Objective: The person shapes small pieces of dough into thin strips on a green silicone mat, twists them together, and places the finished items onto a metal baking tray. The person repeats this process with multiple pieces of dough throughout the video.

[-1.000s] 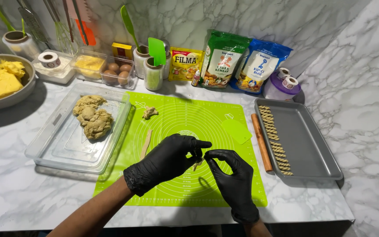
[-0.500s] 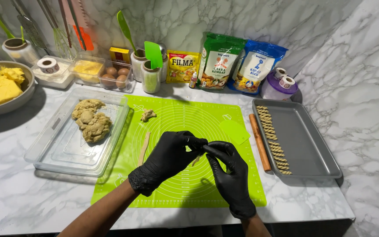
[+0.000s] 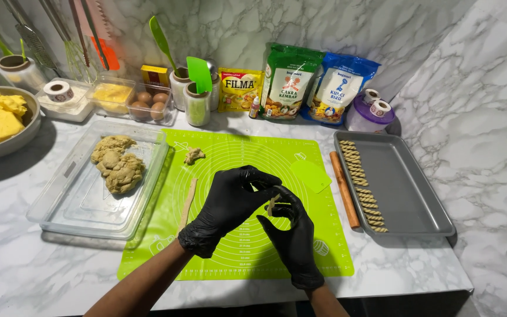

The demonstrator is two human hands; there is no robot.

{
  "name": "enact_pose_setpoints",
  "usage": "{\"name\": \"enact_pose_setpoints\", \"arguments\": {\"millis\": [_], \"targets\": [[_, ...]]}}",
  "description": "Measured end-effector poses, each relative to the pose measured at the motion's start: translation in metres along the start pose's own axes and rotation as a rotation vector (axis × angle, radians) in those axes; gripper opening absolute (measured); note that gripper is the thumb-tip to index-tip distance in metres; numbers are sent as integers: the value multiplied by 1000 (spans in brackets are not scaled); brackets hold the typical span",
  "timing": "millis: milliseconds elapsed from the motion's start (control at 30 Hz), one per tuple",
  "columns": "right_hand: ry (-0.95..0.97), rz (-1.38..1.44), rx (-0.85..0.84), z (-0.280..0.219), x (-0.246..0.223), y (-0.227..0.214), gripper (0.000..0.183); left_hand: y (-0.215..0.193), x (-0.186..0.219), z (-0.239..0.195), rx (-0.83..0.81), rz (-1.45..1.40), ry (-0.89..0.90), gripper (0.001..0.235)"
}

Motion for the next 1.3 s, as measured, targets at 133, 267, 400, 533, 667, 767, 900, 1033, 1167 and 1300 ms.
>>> {"name": "enact_pose_setpoints", "arguments": {"millis": [133,267,400,533,667,767,900,1033,1167,1300], "targets": [[17,119,4,-5,12,-7,58,-5,0,1,13,-15,39,17],[184,278,5,-6,20,-20,47,-10,-25,-3,2,5,5,18],[363,203,-10,0,31,-31,25,-15,-58,-20,-126,98,78,15],[327,84,-125,10,47,-28,24,-20,-117,-42,-257,243,75,13],[190,-72,-95,20,56,-20,17,-23,-137,-54,-373,406,134,10],[-41,-258,-103,27,59,-14,14,-21,-134,-67,-493,596,152,9],[-159,-392,-99,19,62,-17,28,-23,-114,-79,-433,690,285,13],[-362,-588,-162,-10,49,-17,39,-22,-131,-83,-393,697,282,16],[-442,-833,-248,-12,54,-14,49,-19,-147,-86,-348,742,253,13],[-369,-967,-306,-3,68,-10,52,-19,-137,-86,-352,772,328,9]]}}
Point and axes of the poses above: each hand's wrist, its own z-axis towards the middle knuckle, its own y-axis out of the palm, x = y × z, the point moved 5 cm from there along z, towards the middle knuckle, and after that the axes turned 11 degrees about y, right-handed, at the moved point
